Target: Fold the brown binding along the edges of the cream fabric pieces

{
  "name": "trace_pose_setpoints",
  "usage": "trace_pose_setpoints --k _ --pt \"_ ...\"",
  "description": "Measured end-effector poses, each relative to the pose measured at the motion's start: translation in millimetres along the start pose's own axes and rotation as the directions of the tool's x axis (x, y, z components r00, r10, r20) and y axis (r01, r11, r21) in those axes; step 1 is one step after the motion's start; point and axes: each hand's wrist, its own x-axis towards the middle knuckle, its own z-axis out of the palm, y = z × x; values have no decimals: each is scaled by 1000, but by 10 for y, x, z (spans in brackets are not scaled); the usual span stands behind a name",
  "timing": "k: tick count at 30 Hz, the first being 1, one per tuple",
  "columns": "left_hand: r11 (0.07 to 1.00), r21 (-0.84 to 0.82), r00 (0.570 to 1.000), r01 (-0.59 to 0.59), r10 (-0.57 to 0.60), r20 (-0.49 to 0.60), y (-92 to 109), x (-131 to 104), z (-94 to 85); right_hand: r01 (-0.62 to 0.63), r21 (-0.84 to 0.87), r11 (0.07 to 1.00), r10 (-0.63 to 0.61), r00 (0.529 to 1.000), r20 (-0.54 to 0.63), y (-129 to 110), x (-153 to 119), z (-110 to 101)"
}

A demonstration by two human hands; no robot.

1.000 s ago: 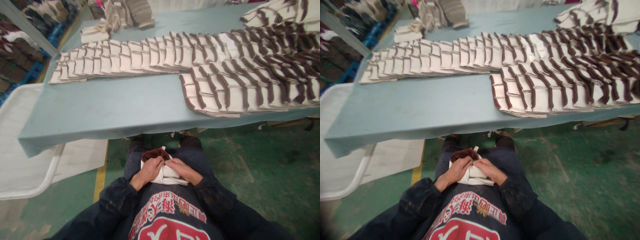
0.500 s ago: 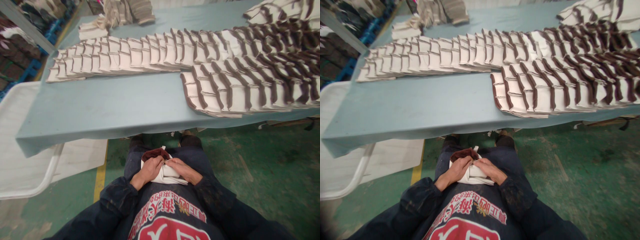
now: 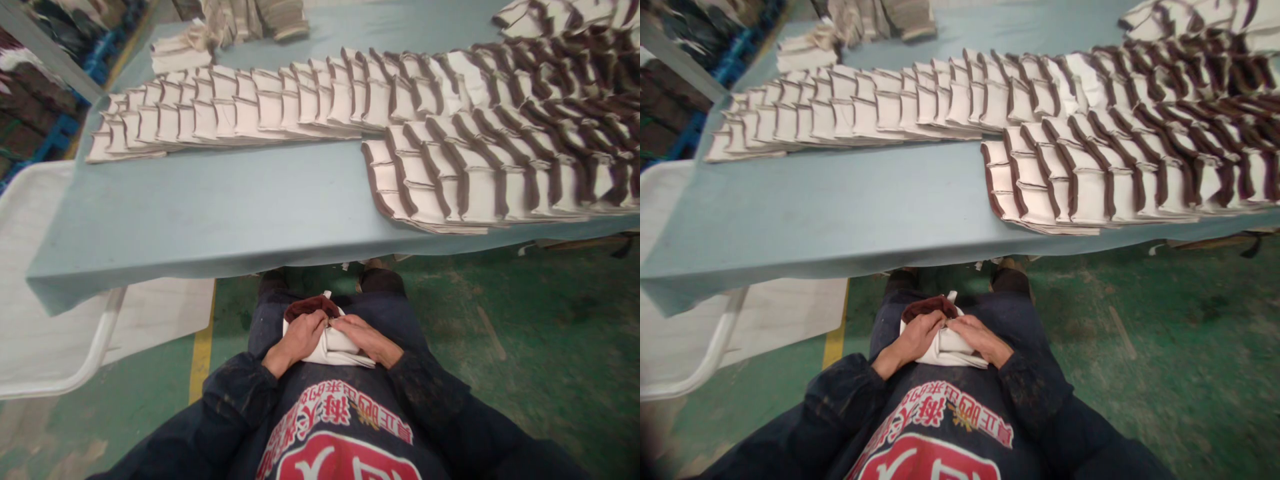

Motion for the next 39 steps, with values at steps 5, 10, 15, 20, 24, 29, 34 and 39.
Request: trace_pose_setpoints --k 5,10,15,20,24,29,34,39 --pt "1000 -2 1000 8 -8 3 -3 10 -6 -2 -2 1000 2 1000 2 3 11 -2" --pt "1000 -8 1000 12 -12 8 1 16 -16 -11 -3 1000 11 1000 0 4 24 -5" --pt "1000 -6 1000 15 -15 7 4 24 -18 -7 3 1000 7 1000 11 -6 28 -10" --pt "1000 -4 1000 17 -17 7 -5 28 -6 1 5 1000 -1 1000 18 6 34 -19" --pt "1000 -9 1000 13 -13 4 -12 28 9 8 5 1000 -8 1000 21 25 40 -23" --pt "1000 -20 1000 10 -11 -14 -13 19 19 14 -2 1000 -14 1000 20 33 46 -13" --pt "1000 -27 1000 9 -9 -20 -10 13 14 20 -7 1000 -20 1000 16 34 34 -12" --pt "1000 -25 1000 8 -8 -24 -7 11 14 27 -12 1000 -26 1000 13 32 26 -15"
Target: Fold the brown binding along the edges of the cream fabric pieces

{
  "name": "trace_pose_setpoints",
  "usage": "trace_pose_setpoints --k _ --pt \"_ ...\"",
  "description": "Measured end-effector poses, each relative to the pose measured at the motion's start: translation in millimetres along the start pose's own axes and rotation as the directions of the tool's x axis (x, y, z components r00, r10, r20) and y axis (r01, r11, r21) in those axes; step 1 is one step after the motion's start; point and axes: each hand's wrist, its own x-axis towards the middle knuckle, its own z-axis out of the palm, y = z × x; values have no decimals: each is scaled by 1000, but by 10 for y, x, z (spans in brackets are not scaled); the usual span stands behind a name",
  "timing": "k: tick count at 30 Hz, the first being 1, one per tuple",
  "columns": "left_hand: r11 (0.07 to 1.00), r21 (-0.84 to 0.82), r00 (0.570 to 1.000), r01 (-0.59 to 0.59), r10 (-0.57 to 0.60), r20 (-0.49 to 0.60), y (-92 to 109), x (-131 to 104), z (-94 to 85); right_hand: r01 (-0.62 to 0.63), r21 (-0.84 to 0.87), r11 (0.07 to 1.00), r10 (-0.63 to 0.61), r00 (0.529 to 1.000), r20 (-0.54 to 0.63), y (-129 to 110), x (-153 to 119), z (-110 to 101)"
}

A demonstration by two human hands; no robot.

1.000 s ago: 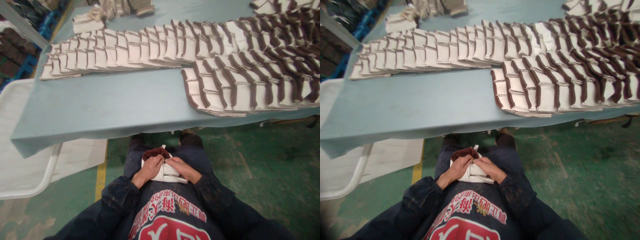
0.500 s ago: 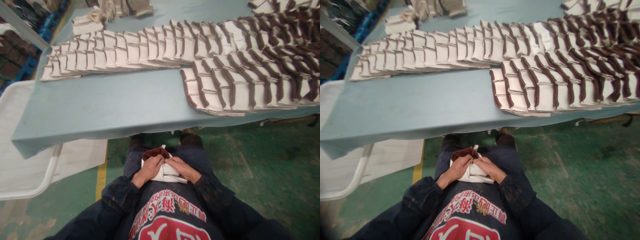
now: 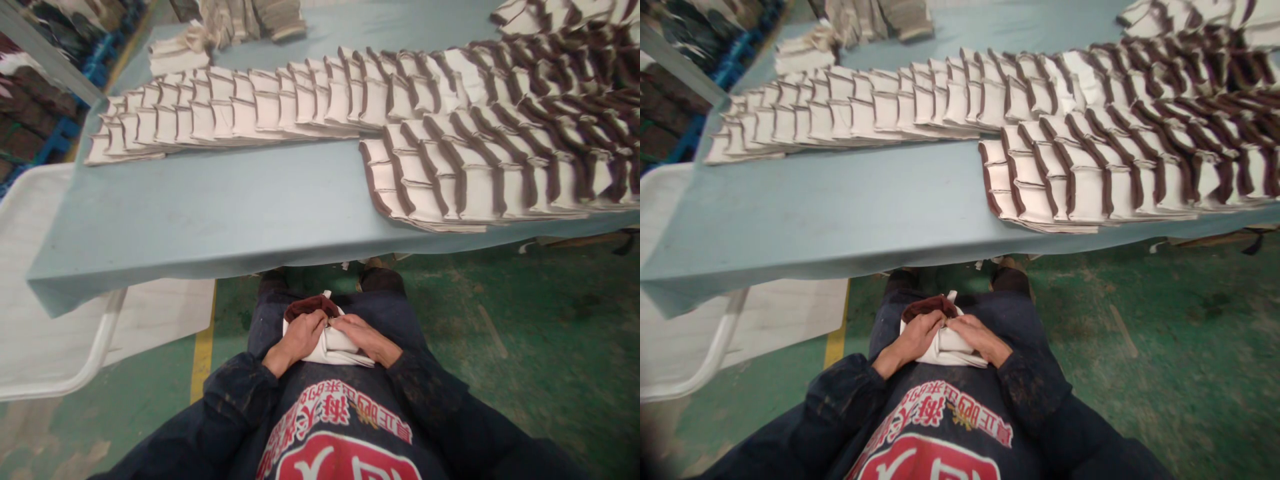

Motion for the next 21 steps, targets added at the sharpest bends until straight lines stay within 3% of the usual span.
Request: trace_pose_setpoints --k 21 --pt "1000 15 1000 1 -1 24 0 8 4 -9 6 1000 9 1000 6 35 44 -6"
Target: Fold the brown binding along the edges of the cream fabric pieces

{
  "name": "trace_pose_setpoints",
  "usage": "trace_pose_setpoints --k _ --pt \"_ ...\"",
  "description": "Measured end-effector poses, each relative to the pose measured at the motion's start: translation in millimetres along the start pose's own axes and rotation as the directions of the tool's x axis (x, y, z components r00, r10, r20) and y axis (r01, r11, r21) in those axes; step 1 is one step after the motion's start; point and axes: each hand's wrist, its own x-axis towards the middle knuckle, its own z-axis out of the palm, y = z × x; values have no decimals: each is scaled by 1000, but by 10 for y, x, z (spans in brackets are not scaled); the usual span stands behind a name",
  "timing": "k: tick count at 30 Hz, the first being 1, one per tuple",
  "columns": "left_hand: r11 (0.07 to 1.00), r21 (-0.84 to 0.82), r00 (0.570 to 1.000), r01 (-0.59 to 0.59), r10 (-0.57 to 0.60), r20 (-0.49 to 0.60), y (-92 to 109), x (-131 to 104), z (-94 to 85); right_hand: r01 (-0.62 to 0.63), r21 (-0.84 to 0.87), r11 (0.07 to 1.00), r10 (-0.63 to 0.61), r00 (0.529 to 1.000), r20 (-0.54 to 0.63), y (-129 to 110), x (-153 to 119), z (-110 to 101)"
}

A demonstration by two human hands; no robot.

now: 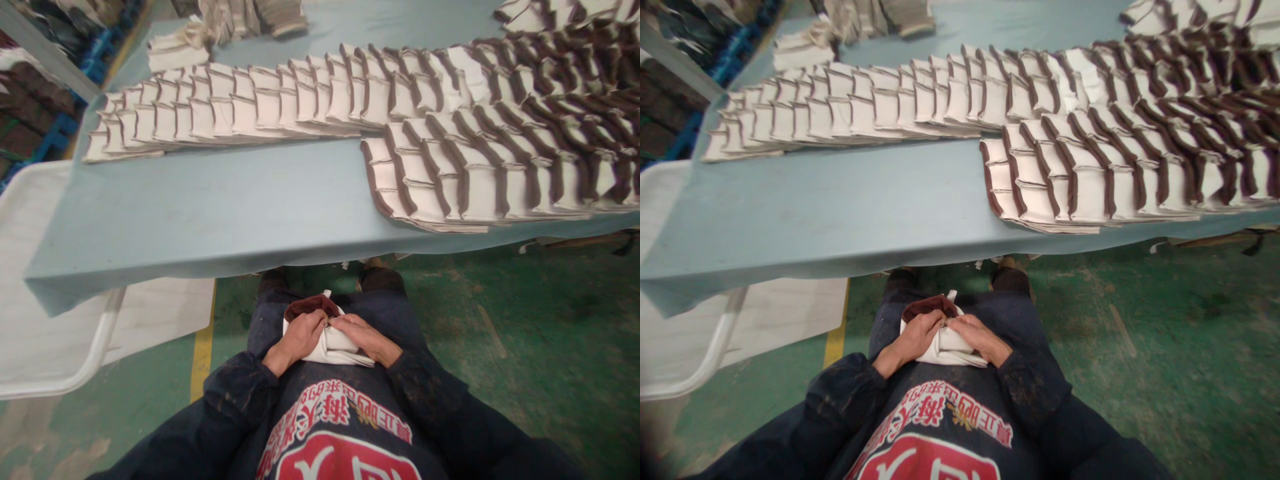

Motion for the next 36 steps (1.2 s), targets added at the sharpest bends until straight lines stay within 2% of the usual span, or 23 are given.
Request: trace_pose_setpoints --k 15,36 --pt "1000 -14 1000 -6 6 -9 -33 7 20 17 6 1000 -17 1000 8 -19 -14 2" --pt "998 -59 999 -15 13 -39 -164 75 111 3 -58 998 -3 1000 6 62 122 -7"
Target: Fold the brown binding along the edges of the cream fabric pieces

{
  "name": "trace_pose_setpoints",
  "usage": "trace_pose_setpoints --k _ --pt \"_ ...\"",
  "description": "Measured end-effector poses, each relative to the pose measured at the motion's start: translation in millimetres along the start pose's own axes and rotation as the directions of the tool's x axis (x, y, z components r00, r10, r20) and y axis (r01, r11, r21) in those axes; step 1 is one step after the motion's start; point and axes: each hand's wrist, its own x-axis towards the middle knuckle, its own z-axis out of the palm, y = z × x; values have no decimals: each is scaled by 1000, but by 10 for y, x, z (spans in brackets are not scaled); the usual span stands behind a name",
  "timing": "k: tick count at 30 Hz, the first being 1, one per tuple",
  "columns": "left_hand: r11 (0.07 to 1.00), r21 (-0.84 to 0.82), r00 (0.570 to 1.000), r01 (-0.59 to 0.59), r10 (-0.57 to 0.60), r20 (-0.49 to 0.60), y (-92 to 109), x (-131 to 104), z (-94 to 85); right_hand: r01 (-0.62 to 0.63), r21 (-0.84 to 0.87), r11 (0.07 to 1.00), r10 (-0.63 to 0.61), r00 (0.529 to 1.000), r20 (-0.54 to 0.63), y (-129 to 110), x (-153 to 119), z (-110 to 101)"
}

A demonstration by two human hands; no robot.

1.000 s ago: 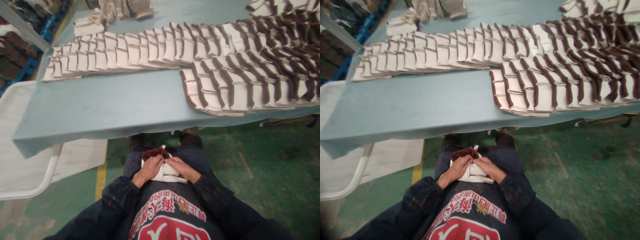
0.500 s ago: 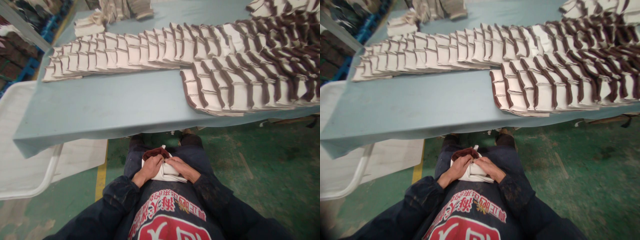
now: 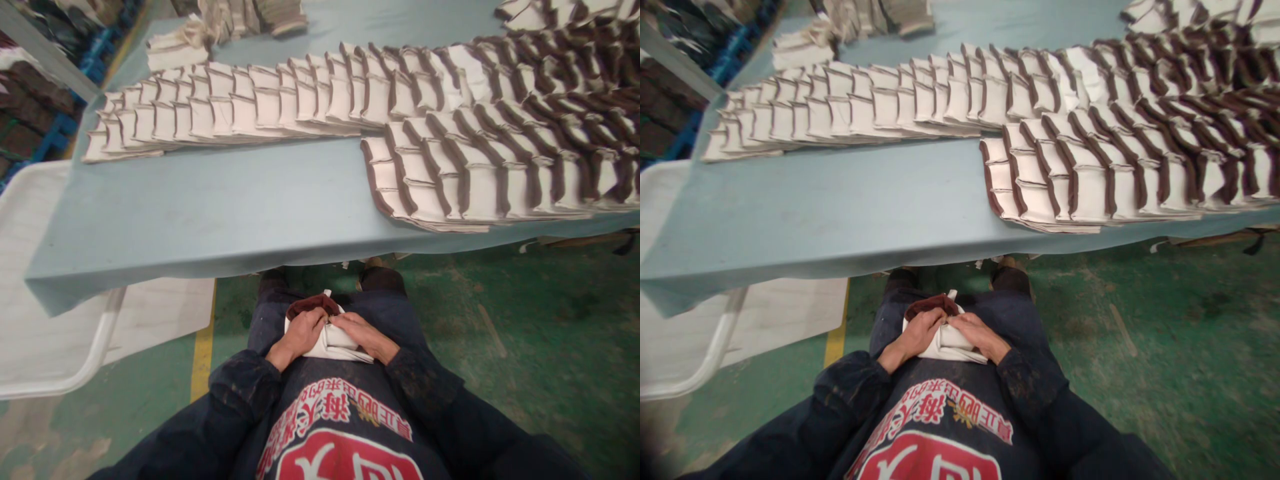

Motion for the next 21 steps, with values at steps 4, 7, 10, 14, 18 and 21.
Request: trace_pose_setpoints --k 4,7,10,14,18,21 --pt "1000 -17 1000 0 0 2 -8 12 1 6 1 1000 -6 1000 0 13 11 -7" --pt "1000 -29 1000 3 -3 5 -10 20 0 13 4 1000 -13 1000 -2 15 10 -16" --pt "999 -35 1000 8 -8 5 -4 24 -2 19 5 1000 -19 1000 -8 13 5 -24" --pt "999 -39 1000 16 -16 3 7 21 -8 23 8 1000 -23 1000 -12 16 5 -28" --pt "999 -40 1000 20 -21 -2 6 16 -8 23 5 1000 -23 1000 -5 17 10 -25" --pt "999 -39 1000 22 -22 -5 -3 18 3 27 5 1000 -27 1000 13 8 6 -22"
